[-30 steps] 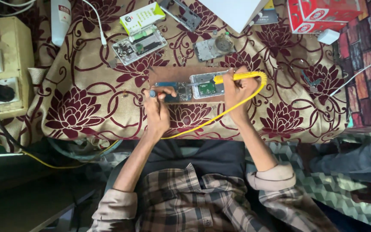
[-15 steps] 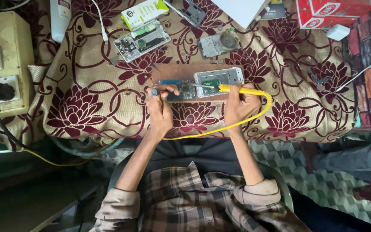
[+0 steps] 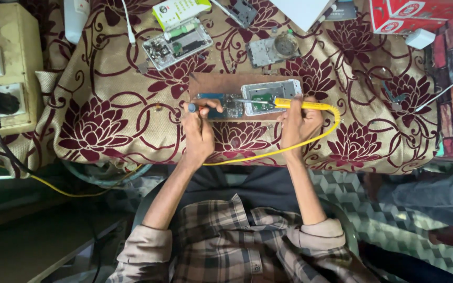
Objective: The person solders a small green circuit board placed inside a disassembled phone chassis using a soldering iron and solder wire. They repeatedly apply heat and solder to specific points on the board while holding it steady with their other hand.
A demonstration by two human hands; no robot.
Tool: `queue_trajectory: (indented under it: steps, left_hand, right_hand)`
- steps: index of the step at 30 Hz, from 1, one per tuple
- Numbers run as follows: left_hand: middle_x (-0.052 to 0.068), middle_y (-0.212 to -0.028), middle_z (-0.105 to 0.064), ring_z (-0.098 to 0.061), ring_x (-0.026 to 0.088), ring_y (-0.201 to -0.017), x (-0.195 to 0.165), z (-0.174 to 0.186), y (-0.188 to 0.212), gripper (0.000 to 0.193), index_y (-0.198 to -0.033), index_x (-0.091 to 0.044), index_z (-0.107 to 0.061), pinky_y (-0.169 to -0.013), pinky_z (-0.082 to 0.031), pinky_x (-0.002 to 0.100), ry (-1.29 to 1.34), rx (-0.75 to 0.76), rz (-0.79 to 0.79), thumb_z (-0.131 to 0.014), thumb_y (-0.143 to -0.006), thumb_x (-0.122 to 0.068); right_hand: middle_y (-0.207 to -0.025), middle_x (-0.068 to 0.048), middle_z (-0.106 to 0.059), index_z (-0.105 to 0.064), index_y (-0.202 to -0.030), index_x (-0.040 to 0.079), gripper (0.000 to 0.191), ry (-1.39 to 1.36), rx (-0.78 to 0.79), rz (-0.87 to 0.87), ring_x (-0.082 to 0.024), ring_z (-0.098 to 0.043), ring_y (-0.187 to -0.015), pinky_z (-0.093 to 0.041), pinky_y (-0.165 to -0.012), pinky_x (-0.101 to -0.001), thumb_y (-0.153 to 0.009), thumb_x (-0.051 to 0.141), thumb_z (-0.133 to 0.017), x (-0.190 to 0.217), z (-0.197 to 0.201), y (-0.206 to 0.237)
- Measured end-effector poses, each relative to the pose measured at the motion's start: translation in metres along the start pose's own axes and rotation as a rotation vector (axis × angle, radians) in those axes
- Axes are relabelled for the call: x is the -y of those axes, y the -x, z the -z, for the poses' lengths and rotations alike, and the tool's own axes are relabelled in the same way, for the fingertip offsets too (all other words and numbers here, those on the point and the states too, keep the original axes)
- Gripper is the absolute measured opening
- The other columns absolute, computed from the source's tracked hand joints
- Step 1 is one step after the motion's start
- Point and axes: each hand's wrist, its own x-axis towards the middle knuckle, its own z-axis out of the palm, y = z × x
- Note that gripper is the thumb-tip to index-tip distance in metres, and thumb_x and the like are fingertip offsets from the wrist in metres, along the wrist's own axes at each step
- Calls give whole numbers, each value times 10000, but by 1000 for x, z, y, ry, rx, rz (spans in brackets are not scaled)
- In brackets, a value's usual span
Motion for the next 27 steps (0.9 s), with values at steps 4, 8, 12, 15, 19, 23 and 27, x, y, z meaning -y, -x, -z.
queue_trajectory:
  steps: [4, 8, 12, 15, 19, 23, 27]
  left_hand:
    - [125, -996, -687, -585, 135, -719, 3, -1, 1, 189, -1113, 14, -540, -600, -400, 267, -64, -13, -119, -370, -1085, 91]
    - [139, -1004, -686, -651, 155, -778, 5, -2, 1, 201, -1111, 22, -524, -608, -433, 271, -13, -10, -116, -344, -1072, 101]
    - [150, -978, -708, -652, 143, -721, 6, -2, 0, 220, -1068, 24, -540, -570, -426, 266, -9, -10, -14, -341, -1035, 113]
    - [149, -983, -702, -673, 186, -828, 7, -2, 0, 211, -1062, 14, -527, -741, -471, 321, -48, -11, -83, -351, -1031, 127]
    - [153, -993, -689, -692, 221, -916, 5, -1, 0, 213, -1067, 20, -516, -855, -502, 342, -45, -2, -110, -349, -1007, 138]
    - [154, -987, -691, -688, 224, -901, 1, -1, 0, 212, -1070, 21, -526, -836, -501, 335, -32, 1, -77, -359, -1013, 140]
    - [157, -996, -688, -683, 226, -909, -2, 0, -2, 185, -1068, 19, -521, -834, -495, 332, -67, -3, -120, -368, -1021, 112]
  right_hand:
    - [-567, -1, -510, -487, -759, 67, 296, -59, 1, -11, -68, -515, -446, -451, -424, -241, -1043, 97, -563, -3, 2, 3]
    - [-564, -24, -536, -526, -765, 42, 276, 10, 82, 63, -88, -552, -446, -460, -404, -245, -1034, 81, -573, -4, 5, -6]
    - [-561, -38, -556, -551, -763, 33, 285, 118, 200, 126, -92, -559, -438, -471, -396, -239, -1044, 72, -580, 2, 3, -27]
    - [-578, -42, -577, -574, -736, 31, 306, 164, 271, 198, -90, -564, -441, -477, -400, -237, -1040, 51, -589, 9, -5, -47]
    - [-607, -32, -573, -552, -699, 39, 327, 209, 312, 288, -83, -579, -476, -470, -423, -237, -1021, 22, -605, 16, -12, -53]
    - [-585, 9, -517, -514, -681, 50, 331, 259, 225, 273, -67, -486, -461, -358, -410, -249, -989, 25, -634, 13, -15, -45]
    - [-624, 20, -459, -502, -696, 50, 353, 288, 105, 397, -80, -384, -533, -291, -492, -279, -1013, 38, -659, 0, -21, -34]
